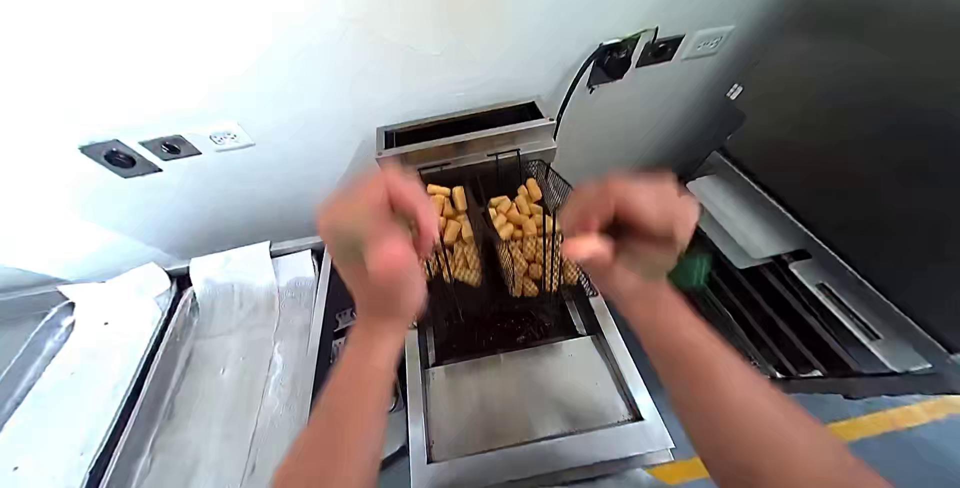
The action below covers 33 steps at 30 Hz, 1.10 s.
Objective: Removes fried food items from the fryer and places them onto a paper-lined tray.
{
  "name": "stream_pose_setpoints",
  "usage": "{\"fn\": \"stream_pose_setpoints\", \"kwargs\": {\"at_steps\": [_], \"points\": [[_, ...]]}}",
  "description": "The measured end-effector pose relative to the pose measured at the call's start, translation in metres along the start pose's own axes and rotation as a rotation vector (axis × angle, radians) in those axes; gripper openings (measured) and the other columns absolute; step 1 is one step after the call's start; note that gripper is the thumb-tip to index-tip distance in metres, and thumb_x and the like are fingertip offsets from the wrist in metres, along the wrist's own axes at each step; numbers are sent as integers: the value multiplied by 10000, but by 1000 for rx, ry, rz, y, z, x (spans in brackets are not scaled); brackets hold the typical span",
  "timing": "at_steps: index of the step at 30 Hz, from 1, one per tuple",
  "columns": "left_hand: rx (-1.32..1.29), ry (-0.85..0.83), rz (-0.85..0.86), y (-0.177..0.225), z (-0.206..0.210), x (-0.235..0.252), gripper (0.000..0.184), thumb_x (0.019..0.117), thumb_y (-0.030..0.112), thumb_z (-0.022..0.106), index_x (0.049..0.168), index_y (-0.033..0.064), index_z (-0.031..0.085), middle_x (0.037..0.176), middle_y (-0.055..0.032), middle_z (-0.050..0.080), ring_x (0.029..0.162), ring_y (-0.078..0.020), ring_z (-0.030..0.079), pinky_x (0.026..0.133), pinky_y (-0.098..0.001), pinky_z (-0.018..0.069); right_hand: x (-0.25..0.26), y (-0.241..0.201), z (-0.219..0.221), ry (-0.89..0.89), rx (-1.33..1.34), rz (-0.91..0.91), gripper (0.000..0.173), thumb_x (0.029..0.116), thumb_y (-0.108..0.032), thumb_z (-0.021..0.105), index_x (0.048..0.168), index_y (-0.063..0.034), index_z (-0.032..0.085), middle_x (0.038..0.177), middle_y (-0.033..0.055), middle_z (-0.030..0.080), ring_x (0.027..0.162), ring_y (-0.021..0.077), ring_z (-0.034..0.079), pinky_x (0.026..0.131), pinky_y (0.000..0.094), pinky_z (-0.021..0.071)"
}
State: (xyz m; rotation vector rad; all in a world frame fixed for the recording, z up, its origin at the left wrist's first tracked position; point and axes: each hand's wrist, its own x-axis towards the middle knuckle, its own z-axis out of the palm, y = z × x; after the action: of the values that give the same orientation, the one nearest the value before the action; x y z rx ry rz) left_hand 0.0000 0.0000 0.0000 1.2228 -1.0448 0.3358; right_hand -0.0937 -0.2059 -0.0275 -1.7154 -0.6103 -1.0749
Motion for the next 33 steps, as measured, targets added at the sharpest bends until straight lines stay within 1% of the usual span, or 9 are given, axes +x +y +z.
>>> {"fn": "stream_pose_setpoints", "kwargs": {"at_steps": [3,7,11,15,17,20,25,28,33], "points": [[63,-29,130,-6,0,-93,434,984,454,669,697,153,546,601,47,559,563,-66,591,598,-256,562,-70,-6,-6,22,-113,-59,363,1016,-279,651,713,-100,564,620,1,590,571,81,611,534,257,549],[177,35,87,2,-45,-123,306,1027,295,613,747,182,566,639,66,607,634,-67,650,735,-290,610,-52,4,-47,255,-90,4,181,1007,-275,666,835,-222,673,699,-78,685,628,79,684,595,295,622],[131,50,71,3,-51,-120,297,1010,305,636,736,202,587,627,88,610,614,-53,646,707,-274,606,9,16,-57,565,76,-31,232,913,-38,582,798,-238,572,601,-114,603,507,41,590,504,237,552],[185,6,147,-3,24,-100,329,939,231,641,656,103,530,585,13,564,548,-59,587,524,-235,535,26,8,25,398,-23,-30,205,891,-89,706,775,-151,549,654,-83,570,554,3,554,501,183,503],[146,60,97,0,21,-68,321,963,255,662,682,140,559,603,47,586,564,-42,611,553,-237,563,23,7,42,301,-51,-21,230,859,-84,696,702,-93,528,624,-33,537,539,15,518,481,179,445],[-45,253,2,3,-11,8,353,920,96,643,625,247,523,520,124,542,471,-13,541,511,-231,536,22,10,8,314,-10,1,201,898,-118,711,759,-170,576,672,-91,589,582,16,578,536,211,533],[-64,482,-37,-2,-2,101,376,890,-45,562,643,184,395,468,81,430,374,-30,447,382,-220,465,6,9,28,439,-87,-37,198,900,-158,708,769,-192,564,660,-103,562,571,0,556,524,180,505],[9,388,-74,-7,30,101,406,855,-17,633,613,191,383,489,79,426,394,-35,436,387,-225,422,4,8,60,315,-148,-37,237,876,-142,676,691,-85,539,626,-15,553,570,24,542,514,187,447],[-82,89,-5,4,-31,22,319,929,83,632,672,229,511,532,109,513,448,-25,504,461,-222,492,35,20,-16,457,28,-5,234,889,-54,662,765,-234,578,651,-141,608,555,5,600,528,204,560]]}}
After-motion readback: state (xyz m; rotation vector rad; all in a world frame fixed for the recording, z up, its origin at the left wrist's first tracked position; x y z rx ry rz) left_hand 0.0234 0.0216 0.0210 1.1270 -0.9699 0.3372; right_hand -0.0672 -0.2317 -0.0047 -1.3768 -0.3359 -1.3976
